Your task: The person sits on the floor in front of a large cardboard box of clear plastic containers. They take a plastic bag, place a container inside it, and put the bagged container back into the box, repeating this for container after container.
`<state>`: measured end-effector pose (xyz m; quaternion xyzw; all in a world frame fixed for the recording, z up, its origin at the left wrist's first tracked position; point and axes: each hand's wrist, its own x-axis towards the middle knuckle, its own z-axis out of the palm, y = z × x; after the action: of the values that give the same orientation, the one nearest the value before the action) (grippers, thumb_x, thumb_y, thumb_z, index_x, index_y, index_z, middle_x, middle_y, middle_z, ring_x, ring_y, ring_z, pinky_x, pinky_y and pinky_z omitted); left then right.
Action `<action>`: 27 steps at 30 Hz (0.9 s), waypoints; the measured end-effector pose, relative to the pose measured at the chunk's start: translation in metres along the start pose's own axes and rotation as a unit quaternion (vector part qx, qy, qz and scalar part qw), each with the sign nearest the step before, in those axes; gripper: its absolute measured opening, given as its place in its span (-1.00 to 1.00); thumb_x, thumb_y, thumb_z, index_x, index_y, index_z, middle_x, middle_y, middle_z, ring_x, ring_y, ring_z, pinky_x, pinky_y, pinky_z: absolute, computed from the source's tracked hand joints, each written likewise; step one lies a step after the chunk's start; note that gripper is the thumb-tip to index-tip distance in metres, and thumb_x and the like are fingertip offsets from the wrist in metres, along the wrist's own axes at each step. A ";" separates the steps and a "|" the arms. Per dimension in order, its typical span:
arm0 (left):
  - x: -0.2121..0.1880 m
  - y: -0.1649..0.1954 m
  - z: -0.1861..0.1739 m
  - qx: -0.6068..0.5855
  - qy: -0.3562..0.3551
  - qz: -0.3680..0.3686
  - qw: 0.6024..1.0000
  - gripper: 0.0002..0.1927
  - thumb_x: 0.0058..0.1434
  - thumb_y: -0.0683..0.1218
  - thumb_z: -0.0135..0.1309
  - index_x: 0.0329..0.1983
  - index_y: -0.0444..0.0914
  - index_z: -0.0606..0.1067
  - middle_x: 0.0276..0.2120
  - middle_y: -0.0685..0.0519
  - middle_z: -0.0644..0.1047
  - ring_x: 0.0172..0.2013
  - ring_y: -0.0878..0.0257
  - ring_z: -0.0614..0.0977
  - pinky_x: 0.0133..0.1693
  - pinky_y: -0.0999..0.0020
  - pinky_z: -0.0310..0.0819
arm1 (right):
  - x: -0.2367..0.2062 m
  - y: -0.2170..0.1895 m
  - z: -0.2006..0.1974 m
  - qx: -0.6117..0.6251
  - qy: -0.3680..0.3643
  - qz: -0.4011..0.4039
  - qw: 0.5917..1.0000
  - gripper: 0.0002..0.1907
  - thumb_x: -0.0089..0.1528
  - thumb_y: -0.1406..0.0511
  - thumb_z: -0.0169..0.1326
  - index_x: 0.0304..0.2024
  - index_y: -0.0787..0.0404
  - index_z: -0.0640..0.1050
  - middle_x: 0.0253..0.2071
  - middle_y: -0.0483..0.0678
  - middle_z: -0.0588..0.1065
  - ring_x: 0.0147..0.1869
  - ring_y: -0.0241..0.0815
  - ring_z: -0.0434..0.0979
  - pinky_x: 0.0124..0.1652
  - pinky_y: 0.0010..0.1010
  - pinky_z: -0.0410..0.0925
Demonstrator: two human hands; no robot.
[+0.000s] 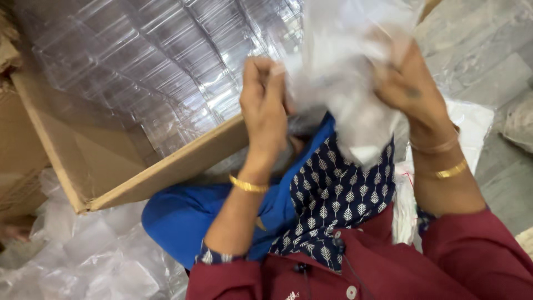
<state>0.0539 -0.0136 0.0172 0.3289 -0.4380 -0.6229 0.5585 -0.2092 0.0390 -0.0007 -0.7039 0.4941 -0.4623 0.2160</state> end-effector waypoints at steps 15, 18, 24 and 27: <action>-0.083 -0.170 -0.021 -0.048 -0.013 -0.258 0.965 -0.77 0.40 -0.12 -0.07 -0.02 -0.34 0.51 -0.24 0.06 0.60 -0.34 0.40 0.63 -0.36 0.55 0.52 | -0.131 0.008 0.034 -0.183 -0.050 0.278 0.942 -0.62 0.14 0.38 0.07 0.04 0.21 0.56 -0.22 0.17 0.60 -0.11 0.13 0.61 -0.10 -0.19 0.45; -0.097 -0.155 -0.034 -0.110 -0.187 -0.303 0.928 -0.65 0.43 0.01 -0.08 -0.04 -0.31 0.60 -0.44 0.17 0.57 -0.51 0.48 0.53 -0.51 0.65 0.35 | -0.127 0.007 0.034 -0.131 -0.046 0.314 0.939 -0.76 0.20 0.34 0.08 -0.07 0.21 0.55 -0.35 0.13 0.58 -0.28 0.08 0.63 -0.25 -0.24 0.45; -0.122 -0.091 -0.030 0.078 -0.448 -0.330 0.827 -0.72 0.44 0.00 0.10 -0.01 -0.24 0.69 -0.52 0.14 0.37 -0.56 0.48 0.27 -0.55 0.53 0.07 | -0.118 0.005 0.048 -0.101 -0.049 0.183 0.977 -0.89 0.23 0.39 0.13 -0.19 0.22 0.60 -0.29 0.04 0.60 -0.24 -0.04 0.64 -0.23 -0.31 0.44; -0.108 -0.009 -0.052 0.216 -0.414 -0.182 0.865 -0.70 0.40 0.02 -0.01 -0.05 -0.16 0.70 -0.29 0.20 0.70 -0.53 0.49 0.41 -0.50 0.53 0.26 | -0.129 0.051 0.015 -0.106 0.029 0.193 0.975 -0.90 0.21 0.41 0.20 -0.21 0.23 0.59 -0.24 0.03 0.58 -0.16 -0.08 0.61 -0.13 -0.32 0.43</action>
<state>0.1145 0.0834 -0.0208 0.2273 -0.6849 -0.6823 0.1172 -0.2327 0.1308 -0.1032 -0.6004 0.6728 -0.3771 0.2113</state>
